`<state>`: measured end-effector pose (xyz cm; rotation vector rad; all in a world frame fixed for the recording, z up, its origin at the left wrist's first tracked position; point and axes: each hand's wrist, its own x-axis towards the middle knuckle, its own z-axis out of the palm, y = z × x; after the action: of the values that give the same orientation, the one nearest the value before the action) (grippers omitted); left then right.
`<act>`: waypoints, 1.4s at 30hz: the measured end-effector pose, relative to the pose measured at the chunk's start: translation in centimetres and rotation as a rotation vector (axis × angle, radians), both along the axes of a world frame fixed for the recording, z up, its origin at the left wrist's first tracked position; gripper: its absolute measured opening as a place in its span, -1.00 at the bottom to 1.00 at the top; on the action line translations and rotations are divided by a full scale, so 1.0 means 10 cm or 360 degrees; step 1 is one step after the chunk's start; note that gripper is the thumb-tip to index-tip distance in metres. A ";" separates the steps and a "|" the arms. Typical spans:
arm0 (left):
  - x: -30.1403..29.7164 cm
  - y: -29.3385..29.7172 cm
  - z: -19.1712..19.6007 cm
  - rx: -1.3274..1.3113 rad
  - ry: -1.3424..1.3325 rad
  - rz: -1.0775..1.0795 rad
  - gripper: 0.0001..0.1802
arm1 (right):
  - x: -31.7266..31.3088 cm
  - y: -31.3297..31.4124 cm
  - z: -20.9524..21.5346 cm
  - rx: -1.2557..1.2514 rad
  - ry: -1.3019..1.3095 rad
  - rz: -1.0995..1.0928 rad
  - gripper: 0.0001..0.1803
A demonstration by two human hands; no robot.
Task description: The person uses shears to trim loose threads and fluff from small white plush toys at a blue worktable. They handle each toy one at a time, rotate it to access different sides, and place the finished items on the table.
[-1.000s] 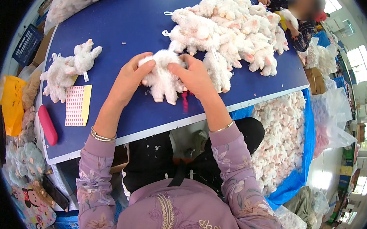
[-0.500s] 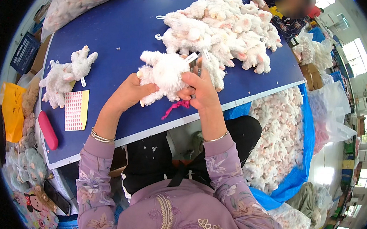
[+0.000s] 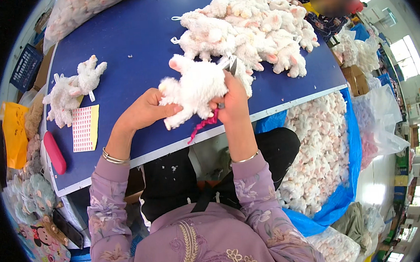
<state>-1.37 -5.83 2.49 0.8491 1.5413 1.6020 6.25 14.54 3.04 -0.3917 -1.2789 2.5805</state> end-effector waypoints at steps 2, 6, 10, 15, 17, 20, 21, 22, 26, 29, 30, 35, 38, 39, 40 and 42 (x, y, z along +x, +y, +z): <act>-0.01 -0.01 0.00 -0.0034 -0.0026 -0.0033 -0.74 | -0.06 0.05 -0.09 -0.0120 0.0084 0.0068 -0.65; -0.05 -0.02 -0.02 0.0031 -0.0105 -0.0039 -0.71 | -0.05 0.14 -0.07 -0.0116 -0.0018 0.0111 -0.58; -0.05 0.02 -0.05 0.0124 -0.0123 0.0059 -0.70 | 0.00 0.18 -0.10 0.0015 -0.0011 0.0291 -0.48; -0.01 0.05 -0.02 0.0141 -0.0107 0.0034 -0.70 | 0.11 0.04 -0.13 0.0317 -0.0072 0.0331 -0.67; 0.00 0.05 -0.02 0.0104 -0.0053 0.0025 -0.69 | 0.12 -0.02 -0.14 0.0321 -0.0034 0.0181 -0.73; 0.03 0.08 -0.06 0.0139 -0.0086 0.0035 -0.68 | 0.13 -0.08 -0.10 0.0341 0.0032 0.0010 -0.74; 0.02 0.08 -0.05 0.0126 -0.0078 0.0015 -0.68 | 0.13 -0.09 -0.07 0.0349 0.0053 -0.0037 -0.73; 0.02 0.08 -0.04 0.0112 -0.0070 -0.0006 -0.68 | 0.13 -0.09 -0.05 0.0369 0.0065 -0.0022 -0.70; -0.01 0.09 -0.09 0.0085 -0.0045 -0.0090 -0.63 | 0.15 -0.07 -0.03 0.0431 0.0077 -0.0007 -0.65; 0.04 0.08 -0.04 0.0141 -0.0029 0.0021 -0.54 | 0.22 0.08 0.17 0.0700 0.0040 -0.0260 -0.68; 0.04 0.08 -0.02 0.0139 -0.0012 0.0012 -0.52 | 0.25 0.20 0.31 0.0452 0.0275 -0.0677 -0.71; 0.03 0.09 0.07 0.0107 0.0015 0.0016 -0.55 | 0.76 1.16 0.78 -0.0029 0.1208 -0.0357 -0.61; 0.04 0.12 0.06 0.0091 0.0032 -0.0008 -0.60 | 0.59 1.20 0.41 0.0955 0.0062 -0.0684 -0.64; 0.05 0.14 0.06 0.0090 0.0027 -0.0005 -0.61 | 0.61 1.06 0.40 0.1415 -0.0264 -0.0534 -0.63; 0.06 0.15 0.05 0.0089 0.0023 -0.0003 -0.63 | 0.54 1.12 0.17 0.1878 -0.0395 -0.0465 -0.63; 0.06 0.18 0.04 0.0068 0.0019 0.0040 -0.64 | 0.50 0.91 -0.03 0.1954 -0.0429 -0.0438 -0.61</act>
<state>-0.79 -3.99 2.91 0.8673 1.5368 1.6558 11.21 23.64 2.77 -0.5696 -2.3453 1.1660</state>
